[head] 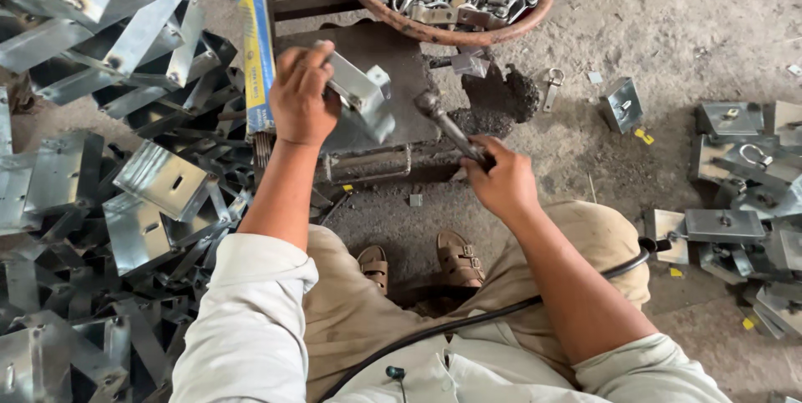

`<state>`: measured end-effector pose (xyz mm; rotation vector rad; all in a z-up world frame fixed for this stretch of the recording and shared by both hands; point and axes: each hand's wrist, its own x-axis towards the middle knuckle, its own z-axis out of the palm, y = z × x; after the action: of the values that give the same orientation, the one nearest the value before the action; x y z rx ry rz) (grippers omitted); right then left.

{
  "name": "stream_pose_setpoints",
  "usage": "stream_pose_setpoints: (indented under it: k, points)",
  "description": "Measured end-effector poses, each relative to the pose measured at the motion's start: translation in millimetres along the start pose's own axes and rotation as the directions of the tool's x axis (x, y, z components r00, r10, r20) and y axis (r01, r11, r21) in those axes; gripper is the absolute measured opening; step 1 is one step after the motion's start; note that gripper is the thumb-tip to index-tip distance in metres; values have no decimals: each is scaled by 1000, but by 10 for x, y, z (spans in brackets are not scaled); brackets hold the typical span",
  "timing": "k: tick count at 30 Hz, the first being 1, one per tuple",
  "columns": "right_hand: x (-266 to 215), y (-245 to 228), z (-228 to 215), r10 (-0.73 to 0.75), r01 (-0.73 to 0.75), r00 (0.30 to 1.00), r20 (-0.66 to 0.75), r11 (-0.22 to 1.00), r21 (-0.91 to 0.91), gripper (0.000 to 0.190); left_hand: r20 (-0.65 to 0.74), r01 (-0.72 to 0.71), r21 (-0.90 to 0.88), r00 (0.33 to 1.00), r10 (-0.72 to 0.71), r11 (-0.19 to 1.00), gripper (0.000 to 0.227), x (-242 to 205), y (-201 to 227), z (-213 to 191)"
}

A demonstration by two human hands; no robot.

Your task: The person sits on the floor and repeatedly picks up small metal plates and metal rings. They place the ring on the plate and use a handheld welding tool to fuse them together, creating bright sparks. After welding, the person places the finished assembly into a pile on the floor.

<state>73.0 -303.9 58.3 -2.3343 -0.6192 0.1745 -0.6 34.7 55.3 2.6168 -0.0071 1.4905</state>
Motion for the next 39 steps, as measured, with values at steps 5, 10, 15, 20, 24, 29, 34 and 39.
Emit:
stream_pose_setpoints:
  k: [5,10,15,20,24,29,34,39]
  points:
    - [293,479,130,-12,-10,987,-160,991,-134,54,-35,-86,172,995,94,981,32,13,65,-66]
    - [645,1076,345,39,-66,984,-175,986,-150,48,490,-122,84,869,66,989,41,-519,409,-247]
    - [757,1094,466,44,-61,971,-234,996,-68,42,384,293,25,880,-280,956,24,-686,297,-176]
    - [664,735,115,34,-66,981,-192,984,-164,47,202,574,18,800,-565,819,41,-486,76,302]
    - [502,837,-517,161,-161,987,-7,976,-145,43,245,766,110,597,-764,634,21,-458,95,688]
    - [57,1925,-1223,247,-309,943,-223,899,-310,53,109,619,-74,784,-611,782,14,-554,44,821]
    - [-450,3136,-1328,771,-628,634,54,555,-545,84,117,626,-212,779,-617,750,11,-520,-43,857]
    - [-794,3272,-916,706,-750,592,389,306,587,46,153,577,-204,817,-556,791,13,-469,-22,802]
